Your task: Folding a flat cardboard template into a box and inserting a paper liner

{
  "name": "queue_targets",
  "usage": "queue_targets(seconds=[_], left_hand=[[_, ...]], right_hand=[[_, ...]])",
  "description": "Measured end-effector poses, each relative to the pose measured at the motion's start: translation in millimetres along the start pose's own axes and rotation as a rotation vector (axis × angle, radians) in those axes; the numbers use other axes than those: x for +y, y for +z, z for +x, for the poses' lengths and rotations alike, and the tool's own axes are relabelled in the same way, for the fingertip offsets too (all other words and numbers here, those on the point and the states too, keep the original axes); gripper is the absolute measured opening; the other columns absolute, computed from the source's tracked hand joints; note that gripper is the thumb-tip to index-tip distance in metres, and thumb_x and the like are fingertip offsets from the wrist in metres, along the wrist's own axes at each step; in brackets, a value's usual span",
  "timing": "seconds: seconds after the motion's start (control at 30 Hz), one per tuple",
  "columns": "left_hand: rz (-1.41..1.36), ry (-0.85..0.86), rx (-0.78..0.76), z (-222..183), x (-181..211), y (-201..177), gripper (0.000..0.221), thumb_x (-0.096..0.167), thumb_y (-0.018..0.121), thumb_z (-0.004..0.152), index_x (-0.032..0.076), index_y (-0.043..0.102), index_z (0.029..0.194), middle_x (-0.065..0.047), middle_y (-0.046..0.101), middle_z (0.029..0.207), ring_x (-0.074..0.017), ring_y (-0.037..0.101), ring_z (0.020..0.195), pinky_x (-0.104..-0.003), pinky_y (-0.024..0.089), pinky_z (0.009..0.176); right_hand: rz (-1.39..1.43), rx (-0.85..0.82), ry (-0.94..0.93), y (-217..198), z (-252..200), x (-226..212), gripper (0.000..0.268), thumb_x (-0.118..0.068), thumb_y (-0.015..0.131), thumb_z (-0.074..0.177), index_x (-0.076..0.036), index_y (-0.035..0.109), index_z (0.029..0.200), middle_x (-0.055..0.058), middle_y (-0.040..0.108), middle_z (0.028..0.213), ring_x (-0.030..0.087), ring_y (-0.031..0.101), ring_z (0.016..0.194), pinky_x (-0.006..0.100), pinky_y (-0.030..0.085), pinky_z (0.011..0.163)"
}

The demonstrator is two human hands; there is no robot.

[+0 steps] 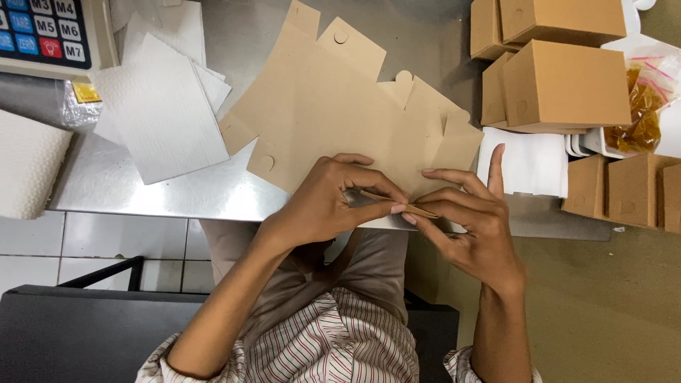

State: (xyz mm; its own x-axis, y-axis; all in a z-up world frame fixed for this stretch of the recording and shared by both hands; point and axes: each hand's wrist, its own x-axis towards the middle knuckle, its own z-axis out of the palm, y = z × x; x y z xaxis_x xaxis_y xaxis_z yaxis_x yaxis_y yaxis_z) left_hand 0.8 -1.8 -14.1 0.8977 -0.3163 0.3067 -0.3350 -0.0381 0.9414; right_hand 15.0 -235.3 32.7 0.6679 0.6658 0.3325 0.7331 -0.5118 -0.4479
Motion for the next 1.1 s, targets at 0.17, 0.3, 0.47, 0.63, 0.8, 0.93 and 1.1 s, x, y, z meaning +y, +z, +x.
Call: queue_targets(seconds=[0.17, 0.3, 0.47, 0.63, 0.8, 0.93, 1.1], left_hand=[[0.125, 0.058, -0.049, -4.6, -8.5, 0.9, 0.017, 0.022, 0.075, 0.097, 0.022, 0.075, 0.114, 0.011, 0.079, 0.111, -0.0072, 0.075, 0.099, -0.04, 0.035, 0.12], [0.203, 0.226, 0.081, -7.2, 3.0, -2.9, 0.019, 0.005, 0.078, 0.091, 0.02, 0.079, 0.102, 0.009, 0.079, 0.1, -0.0078, 0.073, 0.091, -0.036, 0.037, 0.114], [0.157, 0.17, 0.044, -22.1, 13.1, -12.5, 0.016, 0.008, 0.076, 0.081, 0.022, 0.081, 0.086, 0.004, 0.078, 0.086, -0.0259, 0.071, 0.097, -0.057, 0.035, 0.115], [0.284, 0.154, -0.048, -30.4, 36.5, -35.3, 0.018, 0.006, 0.073, 0.08, 0.024, 0.077, 0.079, 0.006, 0.078, 0.087, -0.0308, 0.069, 0.11, -0.059, 0.032, 0.114], [0.503, 0.132, -0.02, -33.2, 49.6, -56.9, 0.015, 0.002, 0.078, 0.077, 0.017, 0.076, 0.075, -0.014, 0.067, 0.133, -0.0445, 0.057, 0.128, -0.062, 0.039, 0.109], [0.62, 0.12, 0.053, -29.9, 41.6, -78.5, 0.02, -0.002, 0.076, 0.076, 0.017, 0.077, 0.077, -0.016, 0.061, 0.142, -0.0459, 0.055, 0.131, -0.06, 0.04, 0.11], [0.722, 0.038, 0.092, -24.9, 35.7, -97.0, 0.024, -0.007, 0.075, 0.08, 0.016, 0.081, 0.085, -0.017, 0.059, 0.148, -0.0473, 0.053, 0.134, -0.06, 0.04, 0.111]], right_hand=[[0.002, 0.057, 0.032, 6.2, -10.4, 0.2, 0.023, -0.023, 0.086, 0.084, -0.013, 0.076, 0.102, 0.006, 0.07, 0.118, 0.032, 0.063, 0.127, 0.071, 0.004, 0.131], [0.166, 0.423, 0.167, 6.6, -27.0, 3.0, 0.032, -0.022, 0.058, 0.091, -0.004, 0.061, 0.117, 0.027, 0.043, 0.157, 0.042, 0.04, 0.154, 0.064, 0.03, 0.136], [0.499, 0.581, 0.317, 17.0, -32.1, 30.8, 0.046, -0.011, 0.05, 0.105, 0.005, 0.039, 0.148, 0.025, 0.042, 0.154, 0.038, 0.051, 0.137, 0.05, 0.044, 0.116], [0.682, 0.553, 0.301, 38.6, -45.6, 58.5, 0.072, -0.003, 0.054, 0.094, 0.006, 0.028, 0.16, 0.028, 0.043, 0.157, 0.035, 0.049, 0.138, 0.05, 0.045, 0.114], [0.506, 0.503, 0.084, 25.6, -33.5, 32.7, 0.074, -0.027, 0.078, 0.087, 0.009, 0.047, 0.144, 0.034, 0.038, 0.156, 0.04, 0.057, 0.131, 0.045, 0.057, 0.099], [0.287, 0.584, -0.057, 26.6, -27.5, 17.6, 0.069, -0.027, 0.088, 0.084, 0.001, 0.053, 0.137, 0.037, 0.03, 0.156, 0.047, 0.054, 0.128, 0.051, 0.053, 0.103], [0.087, 0.519, -0.247, 31.3, -8.8, 5.8, 0.012, -0.018, 0.09, 0.078, -0.019, 0.083, 0.088, 0.024, 0.066, 0.128, 0.046, 0.062, 0.123, 0.06, 0.048, 0.109]])
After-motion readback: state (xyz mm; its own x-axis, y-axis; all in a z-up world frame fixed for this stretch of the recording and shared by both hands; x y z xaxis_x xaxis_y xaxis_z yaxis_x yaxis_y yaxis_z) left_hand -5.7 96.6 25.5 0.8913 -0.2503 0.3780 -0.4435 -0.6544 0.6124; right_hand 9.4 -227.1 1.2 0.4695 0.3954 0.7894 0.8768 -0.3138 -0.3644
